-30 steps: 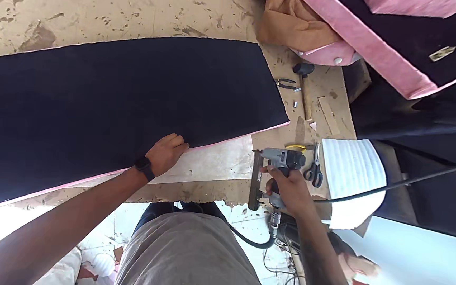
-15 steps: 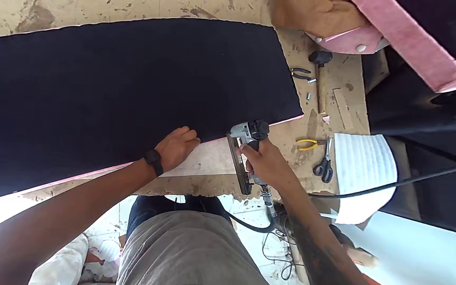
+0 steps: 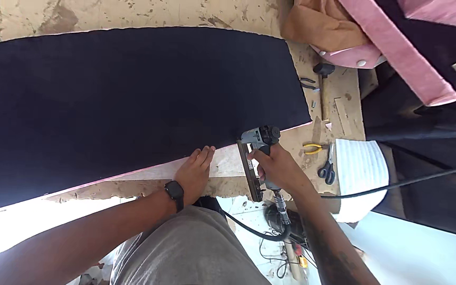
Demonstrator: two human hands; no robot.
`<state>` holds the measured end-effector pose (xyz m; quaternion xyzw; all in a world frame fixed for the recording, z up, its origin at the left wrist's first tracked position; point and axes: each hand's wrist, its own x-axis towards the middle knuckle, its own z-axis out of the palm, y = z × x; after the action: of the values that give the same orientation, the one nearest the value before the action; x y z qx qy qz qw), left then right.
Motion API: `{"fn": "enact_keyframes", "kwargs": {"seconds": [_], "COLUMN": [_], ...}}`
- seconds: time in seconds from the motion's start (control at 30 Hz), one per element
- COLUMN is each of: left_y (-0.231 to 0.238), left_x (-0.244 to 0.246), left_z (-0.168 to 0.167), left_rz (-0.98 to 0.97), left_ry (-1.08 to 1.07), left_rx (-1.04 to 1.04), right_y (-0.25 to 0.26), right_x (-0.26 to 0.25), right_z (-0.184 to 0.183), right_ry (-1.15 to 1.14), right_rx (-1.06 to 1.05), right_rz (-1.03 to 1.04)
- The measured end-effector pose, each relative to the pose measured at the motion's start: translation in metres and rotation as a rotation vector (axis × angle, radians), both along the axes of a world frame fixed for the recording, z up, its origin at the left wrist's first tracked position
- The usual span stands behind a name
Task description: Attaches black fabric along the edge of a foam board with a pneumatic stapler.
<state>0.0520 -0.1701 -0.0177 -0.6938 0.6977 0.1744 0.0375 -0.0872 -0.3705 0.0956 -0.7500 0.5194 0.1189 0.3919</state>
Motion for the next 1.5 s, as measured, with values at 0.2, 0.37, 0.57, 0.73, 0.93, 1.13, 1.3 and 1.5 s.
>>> {"fn": "enact_keyframes", "kwargs": {"seconds": [0.2,0.37,0.57,0.73,0.93,1.13,1.3,1.5], "left_y": [0.009,0.013,0.019,0.022,0.040,0.082,0.110,0.141], "left_x": [-0.001,0.004,0.010,0.016,0.020,0.047,0.044,0.056], "left_z": [-0.002,-0.003,-0.004,-0.002,-0.001,-0.002,-0.006,-0.003], "left_rz": [-0.019,-0.031,-0.106,-0.174,-0.109,-0.010,-0.015,0.193], "left_ry": [0.022,0.047,0.064,0.042,0.191,0.265,0.308,0.470], "left_rx": [0.023,0.009,0.040,0.118,0.022,-0.105,-0.068,-0.341], "right_y": [0.018,0.044,0.056,0.076,0.081,0.100,0.114,0.124], "right_x": [0.008,0.019,0.023,0.035,0.039,0.048,0.050,0.006], "right_z": [-0.002,0.000,0.003,0.000,-0.002,0.005,-0.002,0.004], "right_ry": [0.049,0.011,0.047,0.032,0.066,0.002,0.070,-0.028], "right_rx": [0.002,-0.007,-0.013,0.027,-0.018,0.034,0.006,0.070], "right_rz": [-0.008,0.008,0.018,0.006,0.049,0.017,0.080,-0.078]}}
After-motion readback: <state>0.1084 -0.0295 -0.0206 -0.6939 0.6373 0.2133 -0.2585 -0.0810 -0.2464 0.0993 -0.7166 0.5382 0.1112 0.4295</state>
